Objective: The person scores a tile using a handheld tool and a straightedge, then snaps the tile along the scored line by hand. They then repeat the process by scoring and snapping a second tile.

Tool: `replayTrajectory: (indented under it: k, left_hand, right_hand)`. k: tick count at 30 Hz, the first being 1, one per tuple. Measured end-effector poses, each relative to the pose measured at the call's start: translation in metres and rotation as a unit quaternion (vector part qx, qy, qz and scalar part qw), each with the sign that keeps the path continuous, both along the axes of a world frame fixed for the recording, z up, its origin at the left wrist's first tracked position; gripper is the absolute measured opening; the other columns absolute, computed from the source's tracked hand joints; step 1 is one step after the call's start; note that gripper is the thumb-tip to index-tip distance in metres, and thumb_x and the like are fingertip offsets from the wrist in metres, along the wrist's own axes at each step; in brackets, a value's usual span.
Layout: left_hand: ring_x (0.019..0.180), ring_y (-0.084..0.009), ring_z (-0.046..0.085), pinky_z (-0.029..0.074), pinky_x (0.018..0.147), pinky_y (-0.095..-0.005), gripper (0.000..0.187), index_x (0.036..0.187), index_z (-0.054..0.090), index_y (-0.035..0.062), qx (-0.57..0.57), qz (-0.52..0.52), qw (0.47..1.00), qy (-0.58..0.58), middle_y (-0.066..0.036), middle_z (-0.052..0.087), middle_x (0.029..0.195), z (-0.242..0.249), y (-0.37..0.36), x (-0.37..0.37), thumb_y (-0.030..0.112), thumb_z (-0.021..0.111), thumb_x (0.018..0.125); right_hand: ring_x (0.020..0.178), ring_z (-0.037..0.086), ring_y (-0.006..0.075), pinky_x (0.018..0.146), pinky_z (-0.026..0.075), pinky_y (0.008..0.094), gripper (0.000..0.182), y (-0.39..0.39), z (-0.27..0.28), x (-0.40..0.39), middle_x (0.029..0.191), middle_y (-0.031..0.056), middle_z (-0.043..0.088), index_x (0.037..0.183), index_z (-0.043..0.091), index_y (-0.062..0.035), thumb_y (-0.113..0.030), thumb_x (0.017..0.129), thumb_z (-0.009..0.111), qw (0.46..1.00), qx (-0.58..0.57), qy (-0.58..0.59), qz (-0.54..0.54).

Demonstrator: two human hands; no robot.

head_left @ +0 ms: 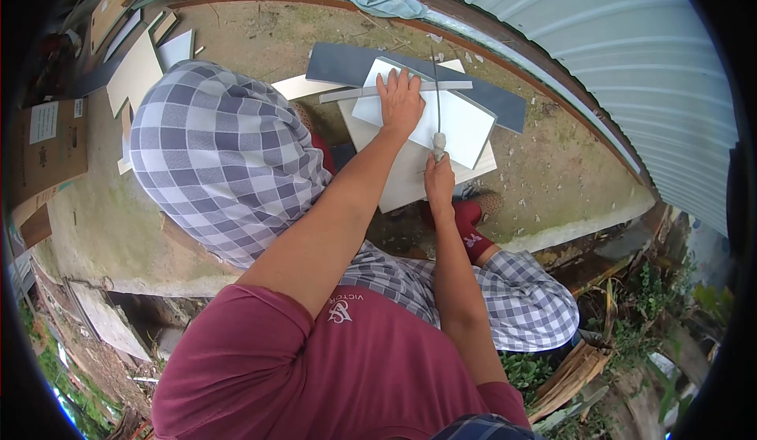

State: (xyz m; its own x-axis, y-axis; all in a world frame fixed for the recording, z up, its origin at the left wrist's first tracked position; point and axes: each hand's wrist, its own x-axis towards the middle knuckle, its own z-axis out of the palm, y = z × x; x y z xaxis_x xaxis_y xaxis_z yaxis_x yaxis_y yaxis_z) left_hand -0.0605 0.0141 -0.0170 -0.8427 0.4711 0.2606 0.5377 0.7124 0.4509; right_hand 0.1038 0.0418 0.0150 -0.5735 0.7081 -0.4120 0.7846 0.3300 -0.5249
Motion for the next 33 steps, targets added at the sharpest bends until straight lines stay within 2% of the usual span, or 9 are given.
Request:
replayTrajectory:
  k: [10,12,13,16,19,20,21,24,33]
  left_hand:
    - [0.126,-0.035,0.04,0.019,0.108,-0.06,0.035,0.106,0.058,0.0078,-0.014,-0.021,1.0,-0.014,-0.013,0.049,0.132,0.001,-0.005,0.001,0.012,0.066,0.072]
    - [0.126,-0.0351,0.04,0.019,0.108,-0.06,0.035,0.106,0.058,0.0078,-0.012,-0.022,1.0,-0.018,-0.014,0.049,0.132,0.002,-0.003,0.002,0.012,0.066,0.072]
    - [0.126,-0.0351,0.04,0.019,0.108,-0.0602,0.035,0.106,0.058,0.0078,-0.009,-0.021,1.0,-0.021,-0.014,0.049,0.132,0.003,-0.003,0.002,0.012,0.066,0.072]
    - [0.126,-0.0352,0.04,0.019,0.108,-0.0604,0.036,0.106,0.057,0.0078,-0.012,-0.014,1.0,-0.009,-0.014,0.049,0.131,-0.005,-0.004,0.0,0.012,0.066,0.072]
    - [0.126,-0.0353,0.04,0.019,0.108,-0.0606,0.036,0.107,0.057,0.0075,-0.012,-0.018,1.0,-0.005,-0.014,0.048,0.132,-0.002,-0.005,0.002,0.012,0.066,0.072]
    - [0.126,-0.0354,0.04,0.019,0.108,-0.0607,0.037,0.107,0.056,0.0073,-0.01,-0.022,1.0,-0.013,-0.013,0.048,0.132,0.0,-0.005,0.002,0.012,0.066,0.072]
    - [0.126,-0.0354,0.04,0.019,0.108,-0.0607,0.037,0.107,0.056,0.0073,-0.01,-0.023,1.0,-0.013,-0.013,0.048,0.132,0.0,-0.004,0.002,0.012,0.066,0.072]
    - [0.127,-0.0354,0.039,0.019,0.108,-0.0608,0.037,0.107,0.056,0.006,-0.015,-0.02,1.0,-0.007,-0.014,0.049,0.132,0.0,-0.006,0.001,0.012,0.066,0.072]
    - [0.126,-0.0352,0.041,0.019,0.107,-0.0612,0.038,0.107,0.054,0.0041,-0.006,-0.019,1.0,-0.006,-0.014,0.049,0.131,-0.003,-0.004,0.001,0.011,0.066,0.072]
  right_hand:
    - [0.09,0.057,0.052,0.077,0.044,0.0551,0.034,-0.01,0.014,0.003,0.09,0.0326,0.062,0.103,0.052,0.0017,-0.032,0.096,0.048,0.997,-0.057,0.034,-0.035]
    - [0.054,0.054,0.0232,0.055,0.044,0.0379,0.03,-0.008,0.005,0.005,0.064,0.0107,0.055,0.094,0.051,-0.0013,-0.032,0.096,0.05,0.997,-0.002,0.072,-0.015]
    - [0.054,0.054,0.0232,0.055,0.044,0.0379,0.03,-0.002,0.002,0.008,0.064,0.0107,0.055,0.094,0.051,-0.0013,-0.032,0.096,0.05,0.997,-0.002,0.073,-0.014]
    - [0.043,0.036,0.0043,0.037,0.029,0.0222,0.024,0.009,0.062,-0.013,0.06,-0.0025,0.04,0.096,0.047,-0.0074,-0.031,0.096,0.054,0.927,-0.347,0.07,-0.124]
    - [0.044,0.035,0.0038,0.037,0.029,0.0226,0.025,0.009,0.057,-0.015,0.062,-0.002,0.041,0.095,0.047,-0.0068,-0.031,0.096,0.053,0.966,-0.232,0.095,-0.061]
    - [0.046,0.051,0.0182,0.043,0.04,0.0325,0.028,0.011,0.022,-0.005,0.065,0.0076,0.053,0.096,0.049,-0.0042,-0.032,0.097,0.051,0.99,-0.101,0.094,0.024]
    - [0.046,0.051,0.0182,0.043,0.04,0.0325,0.028,0.007,0.02,-0.003,0.065,0.0076,0.053,0.096,0.049,-0.0042,-0.032,0.097,0.051,0.99,-0.101,0.094,0.023]
    - [0.086,0.057,0.0526,0.074,0.044,0.054,0.032,-0.019,0.028,-0.002,0.086,0.0305,0.063,0.101,0.05,-0.0002,-0.032,0.096,0.047,0.998,-0.034,0.034,0.044]
    - [0.083,0.062,0.0486,0.074,0.048,0.0548,0.032,-0.029,0.015,0.007,0.085,0.03,0.064,0.11,0.047,-0.0011,-0.03,0.096,0.048,0.998,0.005,-0.05,0.021]
